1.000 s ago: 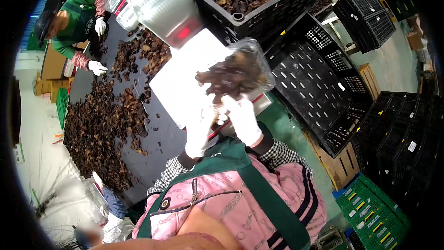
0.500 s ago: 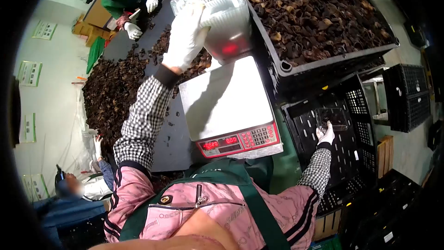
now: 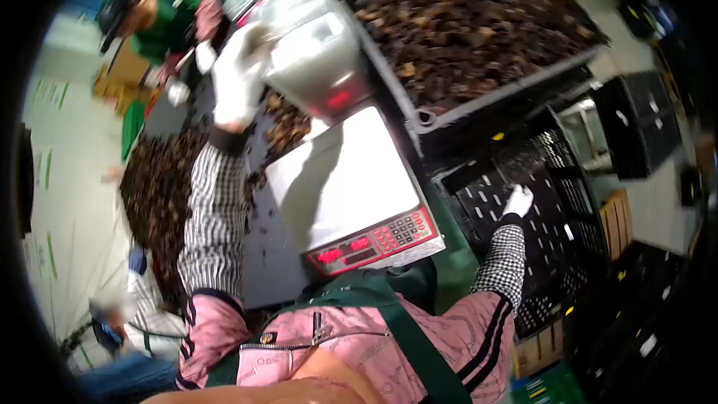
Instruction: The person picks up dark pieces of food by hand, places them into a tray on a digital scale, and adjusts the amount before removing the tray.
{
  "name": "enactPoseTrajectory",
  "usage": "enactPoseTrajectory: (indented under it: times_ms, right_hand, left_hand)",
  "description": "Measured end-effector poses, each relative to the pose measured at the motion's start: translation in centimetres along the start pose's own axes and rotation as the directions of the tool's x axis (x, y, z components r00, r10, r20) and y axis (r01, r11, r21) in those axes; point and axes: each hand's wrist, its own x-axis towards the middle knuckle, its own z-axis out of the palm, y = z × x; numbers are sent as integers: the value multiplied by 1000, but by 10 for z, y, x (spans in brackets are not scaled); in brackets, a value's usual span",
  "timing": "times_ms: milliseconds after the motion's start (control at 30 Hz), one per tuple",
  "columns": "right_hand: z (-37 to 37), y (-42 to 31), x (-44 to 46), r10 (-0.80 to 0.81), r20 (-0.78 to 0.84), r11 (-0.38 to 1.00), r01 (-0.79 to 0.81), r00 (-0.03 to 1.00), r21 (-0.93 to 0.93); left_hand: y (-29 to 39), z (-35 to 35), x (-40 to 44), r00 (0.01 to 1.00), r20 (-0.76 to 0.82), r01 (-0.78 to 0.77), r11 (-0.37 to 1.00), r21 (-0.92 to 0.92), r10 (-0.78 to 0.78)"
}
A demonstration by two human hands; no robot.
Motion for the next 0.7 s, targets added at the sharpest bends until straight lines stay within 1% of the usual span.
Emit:
enactPoseTrajectory:
  times_ms: [33,67,100,133,167,200,233,267,300,333,367,400,433,467,500,533,567,600,633,700]
  right_hand:
    - [-17,-65,-49,49,99,997,-54,994,52]
    - [-20,-41,-40,-136,75,990,137,988,-18]
    - [-32,-28,-34,-24,171,983,54,985,-175]
    - [-35,-21,-40,-81,33,994,83,996,-77]
    - [-29,-23,-54,-131,-91,991,133,987,12]
    - [-40,-65,-81,-7,-107,997,15,994,75]
    - [-55,-111,-104,110,-87,985,-97,990,140]
    - [-52,-84,-89,20,-154,990,2,988,142]
    - [-62,-85,-88,11,-130,978,16,992,207]
    - [-71,-88,-93,-8,-99,962,35,995,271]
    - [-72,-93,-96,-36,-36,944,46,999,327]
    - [-83,-78,-82,-74,165,823,-33,983,568]
    - [-91,-105,-98,-104,268,729,-109,958,675]
    - [-88,-156,-138,-230,208,871,106,951,479]
    - [-93,-144,-116,-299,442,754,-75,846,653]
    - [-78,-203,-162,-82,217,936,1,973,352]
    - [-75,-207,-161,-96,233,971,40,968,234]
    - [-68,-210,-162,-111,234,971,55,966,234]
    - [-64,-215,-163,-131,202,968,81,971,240]
    - [-57,-228,-170,-188,207,959,134,960,250]
  left_hand:
    - [12,-16,-7,982,-126,-126,987,104,138]
    - [39,-35,-19,998,-59,20,980,-196,-32]
    - [31,-30,-42,976,-216,-65,993,-103,42]
    - [50,-43,-66,981,-186,-69,996,-62,56]
    - [66,-52,-90,973,-176,-151,989,6,149]
    - [66,-47,-126,960,-186,-204,978,38,208]
    - [73,-58,-166,991,122,-74,977,201,50]
    - [76,-52,-198,987,138,-92,995,29,87]
    - [79,-47,-230,981,153,-101,984,-144,123]
    - [91,-48,-248,936,331,-123,992,-19,123]
    - [98,-41,-272,938,317,-143,990,-8,138]
    - [97,-37,-292,899,432,-30,993,-112,76]
    - [91,-28,-313,882,459,-63,992,-114,108]
    - [91,-23,-322,897,435,-44,995,-93,80]
    - [98,-32,-319,869,495,57,992,-114,7]
    - [94,-22,-327,907,411,230,930,-287,-97]
    - [105,-33,-307,697,632,644,682,-346,-337]
    - [103,-41,-305,941,331,154,955,-255,-63]
    - [107,-64,-293,969,244,85,976,-200,-35]
    - [92,-70,-309,990,133,90,941,-325,-49]
